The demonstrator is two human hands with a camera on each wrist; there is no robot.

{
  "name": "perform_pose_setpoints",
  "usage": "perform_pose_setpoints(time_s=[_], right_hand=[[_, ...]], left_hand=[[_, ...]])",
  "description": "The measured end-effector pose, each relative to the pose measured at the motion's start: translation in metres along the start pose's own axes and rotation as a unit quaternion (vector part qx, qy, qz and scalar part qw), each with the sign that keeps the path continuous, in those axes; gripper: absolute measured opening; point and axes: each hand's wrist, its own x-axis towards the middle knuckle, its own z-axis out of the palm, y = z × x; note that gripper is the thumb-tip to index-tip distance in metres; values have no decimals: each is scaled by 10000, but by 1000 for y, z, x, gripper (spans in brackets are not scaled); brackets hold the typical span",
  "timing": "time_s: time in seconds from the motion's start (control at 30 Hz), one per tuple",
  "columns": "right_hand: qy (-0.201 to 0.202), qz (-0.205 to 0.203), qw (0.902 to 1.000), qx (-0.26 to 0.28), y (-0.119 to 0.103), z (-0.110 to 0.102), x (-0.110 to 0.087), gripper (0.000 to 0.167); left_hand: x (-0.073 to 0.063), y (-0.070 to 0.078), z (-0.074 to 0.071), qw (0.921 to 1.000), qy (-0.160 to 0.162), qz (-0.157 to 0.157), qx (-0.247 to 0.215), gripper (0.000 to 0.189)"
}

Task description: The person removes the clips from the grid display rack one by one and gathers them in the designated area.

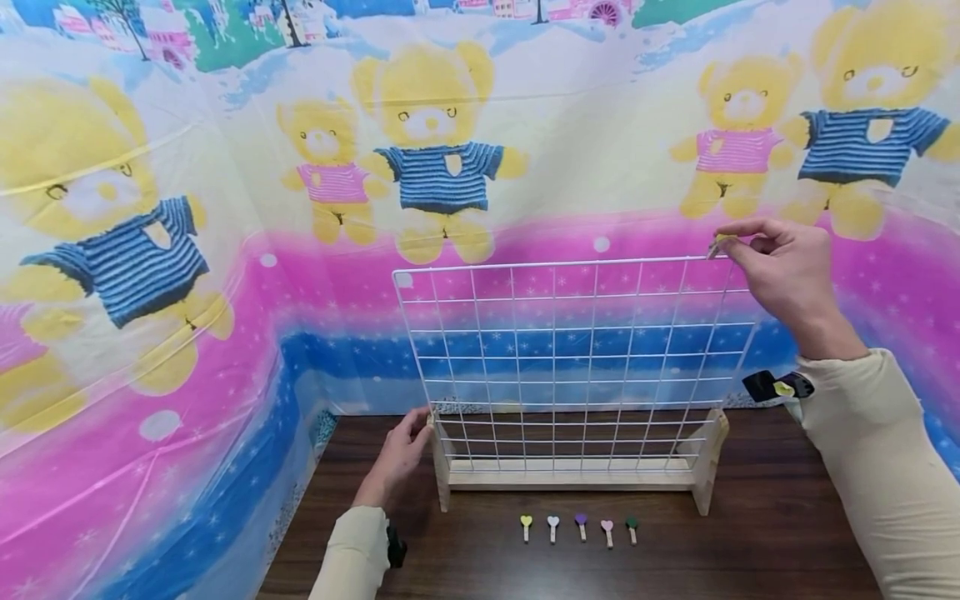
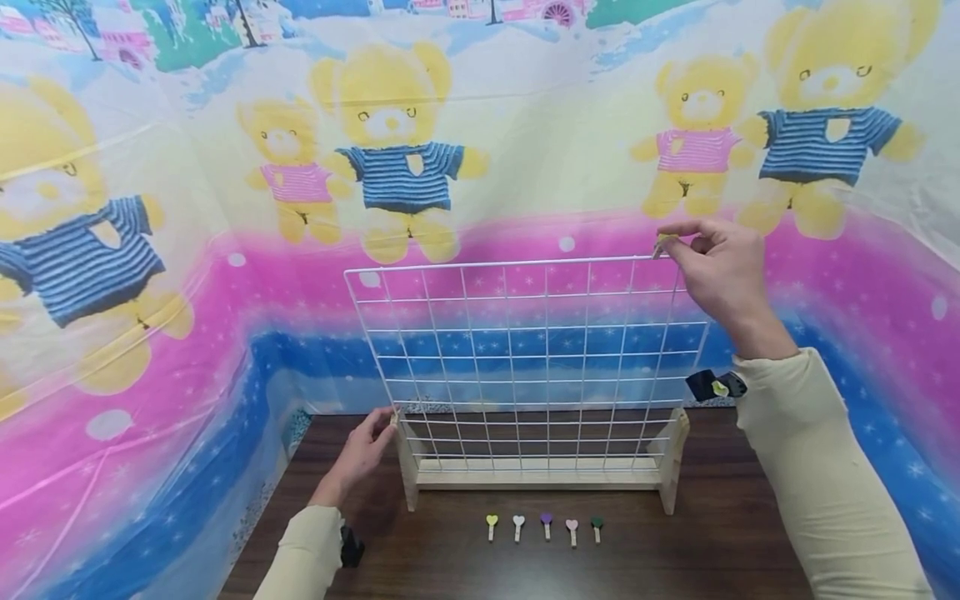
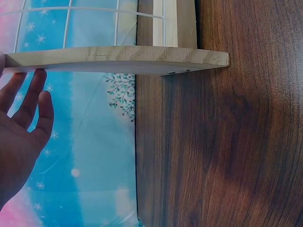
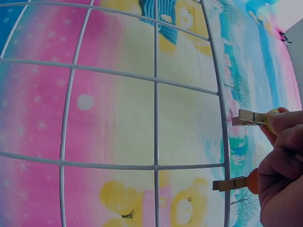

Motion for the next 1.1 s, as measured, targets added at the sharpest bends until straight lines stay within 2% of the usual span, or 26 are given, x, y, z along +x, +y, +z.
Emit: perform_pose_setpoints(time_s=[0.4,0.6,0.7,0.87,1.1], right_hand=[[-473,-118,9976,-498,8,-4,-18,26],[-735,-124,9963,-419,20,-9,-32,22],[-881,-270,9952,-330,25,-10,-40,21],[-1253,-299,9915,-189,35,-8,-58,22],[-1630,-544,9842,-426,43,-3,-79,21]], left_hand=[[-2,-2,3,10000,-2,-11,17,38],[-2,-2,2,10000,-42,-15,44,38],[-1,-1,2,10000,-20,5,18,38],[0,-1,2,9999,5,108,-44,38],[-1,0,0,10000,11,2,-88,36]])
